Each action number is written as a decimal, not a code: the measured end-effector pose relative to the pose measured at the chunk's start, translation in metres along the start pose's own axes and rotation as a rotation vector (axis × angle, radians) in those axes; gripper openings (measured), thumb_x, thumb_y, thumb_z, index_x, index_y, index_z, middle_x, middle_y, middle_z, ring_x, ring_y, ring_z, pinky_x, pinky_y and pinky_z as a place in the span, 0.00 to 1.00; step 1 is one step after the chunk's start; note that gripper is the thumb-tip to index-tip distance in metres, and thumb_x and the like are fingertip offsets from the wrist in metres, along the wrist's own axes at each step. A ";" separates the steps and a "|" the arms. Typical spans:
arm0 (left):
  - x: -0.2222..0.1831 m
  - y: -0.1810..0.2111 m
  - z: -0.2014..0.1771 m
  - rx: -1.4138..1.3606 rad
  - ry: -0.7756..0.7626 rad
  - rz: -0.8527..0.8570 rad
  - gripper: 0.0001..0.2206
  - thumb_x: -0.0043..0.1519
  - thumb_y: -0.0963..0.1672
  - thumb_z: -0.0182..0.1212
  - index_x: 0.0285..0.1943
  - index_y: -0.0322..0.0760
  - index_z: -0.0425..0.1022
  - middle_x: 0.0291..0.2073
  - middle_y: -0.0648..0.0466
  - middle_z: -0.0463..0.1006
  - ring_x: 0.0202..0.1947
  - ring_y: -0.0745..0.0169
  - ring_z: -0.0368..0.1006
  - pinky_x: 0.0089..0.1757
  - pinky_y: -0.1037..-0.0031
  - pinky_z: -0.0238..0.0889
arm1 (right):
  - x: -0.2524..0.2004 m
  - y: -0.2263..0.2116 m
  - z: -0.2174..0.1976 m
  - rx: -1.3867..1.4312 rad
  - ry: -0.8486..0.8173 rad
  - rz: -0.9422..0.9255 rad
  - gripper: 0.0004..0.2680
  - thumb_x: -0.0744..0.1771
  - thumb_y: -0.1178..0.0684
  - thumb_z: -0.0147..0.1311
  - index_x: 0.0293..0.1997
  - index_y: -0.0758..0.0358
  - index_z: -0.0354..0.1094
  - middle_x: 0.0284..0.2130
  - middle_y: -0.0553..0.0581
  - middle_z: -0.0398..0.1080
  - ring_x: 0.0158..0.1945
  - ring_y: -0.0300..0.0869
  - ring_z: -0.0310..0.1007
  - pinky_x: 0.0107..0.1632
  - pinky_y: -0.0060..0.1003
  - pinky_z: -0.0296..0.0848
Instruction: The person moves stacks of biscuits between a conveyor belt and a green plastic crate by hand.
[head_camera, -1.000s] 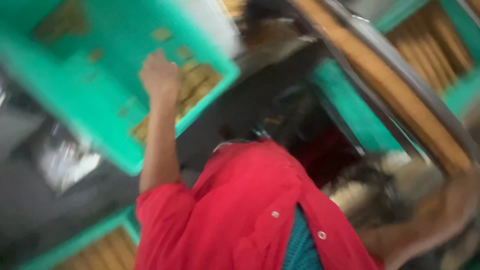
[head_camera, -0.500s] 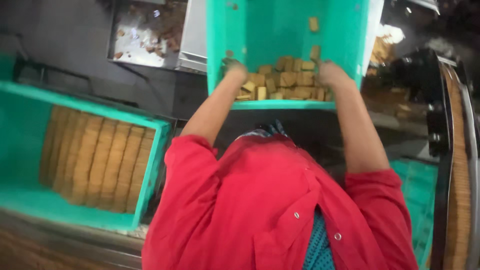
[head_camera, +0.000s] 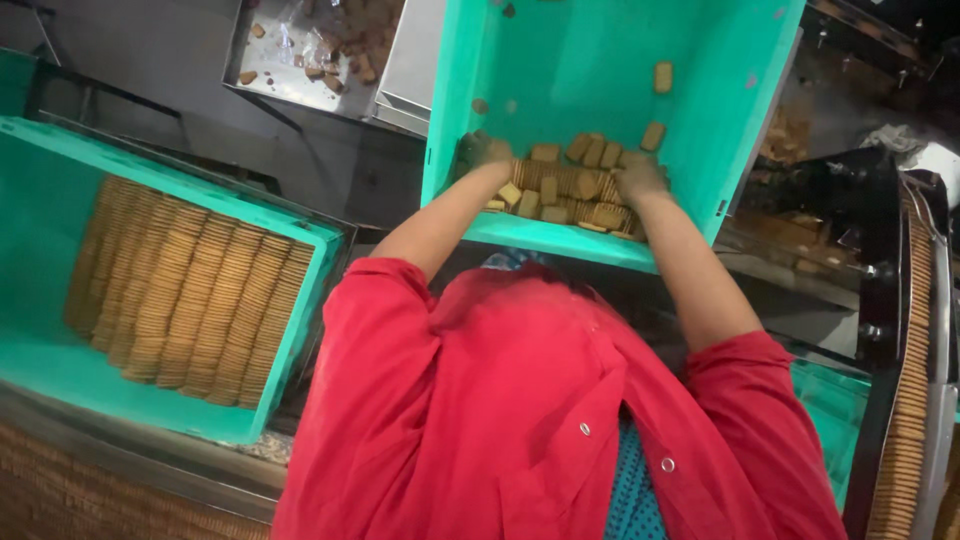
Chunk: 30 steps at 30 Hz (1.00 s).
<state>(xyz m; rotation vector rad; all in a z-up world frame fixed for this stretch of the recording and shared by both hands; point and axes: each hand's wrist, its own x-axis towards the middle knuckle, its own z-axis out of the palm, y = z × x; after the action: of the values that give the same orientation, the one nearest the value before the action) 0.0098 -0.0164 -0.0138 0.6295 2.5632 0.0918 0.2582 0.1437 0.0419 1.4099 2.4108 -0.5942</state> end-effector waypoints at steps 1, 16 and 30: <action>0.000 -0.001 0.001 -0.066 0.047 -0.052 0.18 0.63 0.46 0.53 0.61 0.36 0.73 0.61 0.48 0.66 0.64 0.39 0.57 0.58 0.44 0.54 | 0.001 0.000 0.001 0.047 0.007 0.030 0.15 0.66 0.44 0.57 0.57 0.55 0.72 0.57 0.70 0.66 0.57 0.69 0.64 0.56 0.56 0.66; -0.004 0.014 -0.005 0.076 -0.109 0.210 0.13 0.65 0.45 0.57 0.56 0.50 0.80 0.65 0.50 0.67 0.69 0.43 0.56 0.66 0.38 0.42 | 0.015 -0.017 0.001 -0.297 -0.248 -0.039 0.27 0.60 0.31 0.66 0.58 0.59 0.71 0.54 0.65 0.72 0.57 0.57 0.70 0.58 0.59 0.64; 0.010 0.025 0.006 0.151 -0.263 0.188 0.17 0.57 0.47 0.69 0.57 0.50 0.81 0.62 0.54 0.74 0.69 0.44 0.58 0.64 0.41 0.48 | 0.018 -0.003 -0.003 -0.016 -0.339 -0.026 0.22 0.58 0.38 0.68 0.54 0.52 0.77 0.46 0.59 0.80 0.48 0.52 0.81 0.50 0.48 0.78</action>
<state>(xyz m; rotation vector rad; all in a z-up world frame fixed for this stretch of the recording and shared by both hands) 0.0157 0.0098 -0.0190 0.8779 2.2674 -0.1160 0.2466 0.1573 0.0373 1.1648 2.1615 -0.7519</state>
